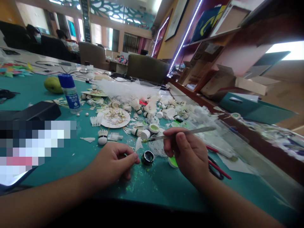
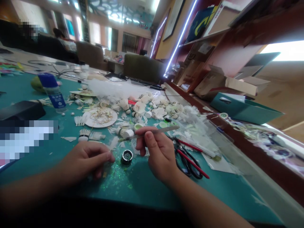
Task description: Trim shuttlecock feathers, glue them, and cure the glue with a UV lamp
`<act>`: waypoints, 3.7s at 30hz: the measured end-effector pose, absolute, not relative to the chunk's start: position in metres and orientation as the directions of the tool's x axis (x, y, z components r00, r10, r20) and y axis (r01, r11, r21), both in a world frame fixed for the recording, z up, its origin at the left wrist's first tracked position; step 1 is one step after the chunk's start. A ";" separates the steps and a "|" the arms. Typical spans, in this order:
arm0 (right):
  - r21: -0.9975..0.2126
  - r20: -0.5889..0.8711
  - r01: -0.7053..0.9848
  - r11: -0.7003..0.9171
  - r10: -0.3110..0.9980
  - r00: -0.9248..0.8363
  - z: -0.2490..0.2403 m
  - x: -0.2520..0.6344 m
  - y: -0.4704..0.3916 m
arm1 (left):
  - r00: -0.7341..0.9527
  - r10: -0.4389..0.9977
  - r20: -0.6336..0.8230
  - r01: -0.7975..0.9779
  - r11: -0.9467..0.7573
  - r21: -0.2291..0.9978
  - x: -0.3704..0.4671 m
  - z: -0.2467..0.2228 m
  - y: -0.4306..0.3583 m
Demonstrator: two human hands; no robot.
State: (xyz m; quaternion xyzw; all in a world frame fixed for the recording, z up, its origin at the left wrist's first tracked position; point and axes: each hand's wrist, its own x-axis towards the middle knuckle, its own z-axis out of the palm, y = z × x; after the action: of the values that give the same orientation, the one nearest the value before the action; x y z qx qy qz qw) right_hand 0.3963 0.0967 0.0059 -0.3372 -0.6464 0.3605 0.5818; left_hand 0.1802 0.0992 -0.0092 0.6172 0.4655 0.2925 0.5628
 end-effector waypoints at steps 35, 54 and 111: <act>-0.876 0.478 0.039 0.481 0.875 -0.071 0.008 0.395 0.094 | 0.417 0.897 -0.145 0.272 0.029 0.962 0.181 -0.007 0.098; -0.905 0.422 -0.010 0.426 0.893 -0.159 0.008 0.391 0.092 | 0.400 0.902 -0.162 0.252 0.062 0.966 0.180 -0.007 0.098; -0.890 0.457 -0.080 0.450 0.879 -0.139 0.005 0.393 0.092 | 0.411 0.889 -0.201 0.230 0.112 0.967 0.181 -0.007 0.100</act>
State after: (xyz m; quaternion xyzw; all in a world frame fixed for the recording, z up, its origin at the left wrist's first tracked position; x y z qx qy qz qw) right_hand 0.3935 0.0920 0.0053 -0.3175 -0.6288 0.4175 0.5740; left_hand 0.1812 0.1003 -0.0067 0.6035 0.4636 0.2823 0.5841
